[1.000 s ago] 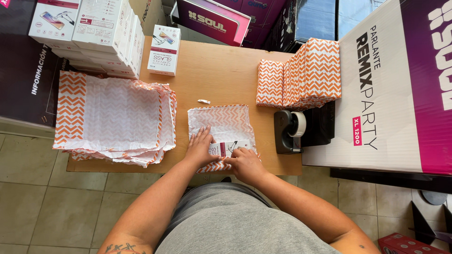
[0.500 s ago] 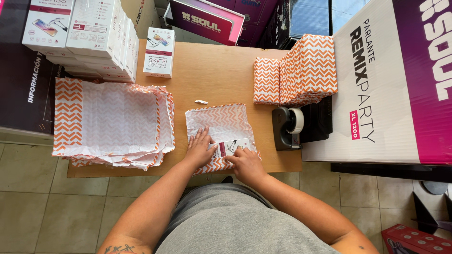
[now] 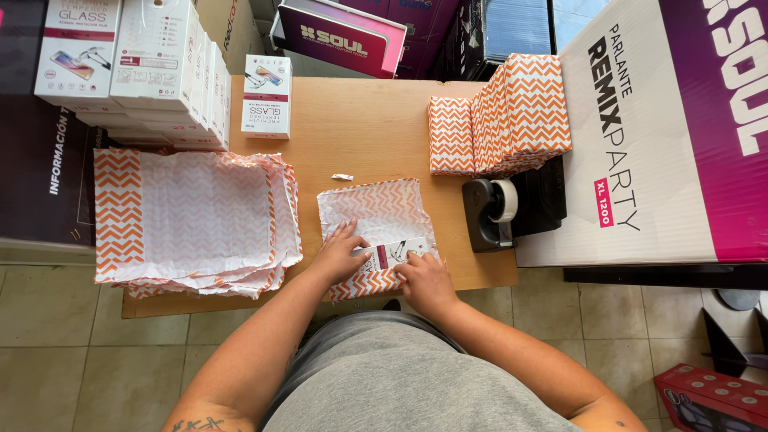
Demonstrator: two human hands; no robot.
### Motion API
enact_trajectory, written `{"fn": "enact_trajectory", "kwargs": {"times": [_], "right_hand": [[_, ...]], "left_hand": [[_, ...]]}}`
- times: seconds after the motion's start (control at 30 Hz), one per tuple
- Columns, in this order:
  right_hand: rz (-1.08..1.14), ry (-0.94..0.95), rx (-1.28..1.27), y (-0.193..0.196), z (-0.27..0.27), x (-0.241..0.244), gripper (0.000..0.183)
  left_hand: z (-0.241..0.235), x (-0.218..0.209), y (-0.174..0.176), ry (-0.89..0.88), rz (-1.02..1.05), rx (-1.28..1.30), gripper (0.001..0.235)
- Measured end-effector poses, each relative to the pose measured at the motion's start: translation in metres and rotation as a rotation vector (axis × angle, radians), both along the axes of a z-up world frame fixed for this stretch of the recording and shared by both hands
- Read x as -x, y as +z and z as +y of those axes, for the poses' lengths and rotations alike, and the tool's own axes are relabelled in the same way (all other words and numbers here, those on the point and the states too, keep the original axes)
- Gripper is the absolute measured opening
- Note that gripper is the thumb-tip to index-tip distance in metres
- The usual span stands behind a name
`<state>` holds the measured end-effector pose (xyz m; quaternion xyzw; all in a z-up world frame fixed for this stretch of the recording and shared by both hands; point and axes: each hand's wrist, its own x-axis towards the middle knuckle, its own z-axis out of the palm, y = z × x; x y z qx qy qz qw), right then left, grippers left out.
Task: The person wraps two small boxed items in decorative paper by hand, securing the paper with tape from a dispenser and folding the ends down.
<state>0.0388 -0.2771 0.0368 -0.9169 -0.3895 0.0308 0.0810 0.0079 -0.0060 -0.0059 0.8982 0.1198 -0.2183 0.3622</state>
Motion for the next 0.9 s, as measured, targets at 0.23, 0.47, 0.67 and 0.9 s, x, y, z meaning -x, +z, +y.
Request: {"fn": "enact_trajectory", "kwargs": {"times": [0.23, 0.47, 0.67, 0.9], "right_hand": [[0.080, 0.056, -0.044, 0.020, 0.027, 0.009, 0.034], [0.006, -0.092, 0.064, 0.004, -0.016, -0.006, 0.018], [0.133, 0.204, 0.041, 0.028, 0.018, 0.000, 0.131], [0.016, 0.268, 0.065, 0.014, 0.026, 0.003, 0.108]], "left_hand": [[0.013, -0.015, -0.009, -0.100, -0.042, -0.057, 0.038], [0.011, -0.006, 0.004, -0.097, 0.015, -0.049, 0.042], [0.008, -0.013, 0.022, -0.129, 0.092, -0.023, 0.052], [0.025, -0.065, 0.063, -0.127, 0.212, -0.326, 0.042]]}}
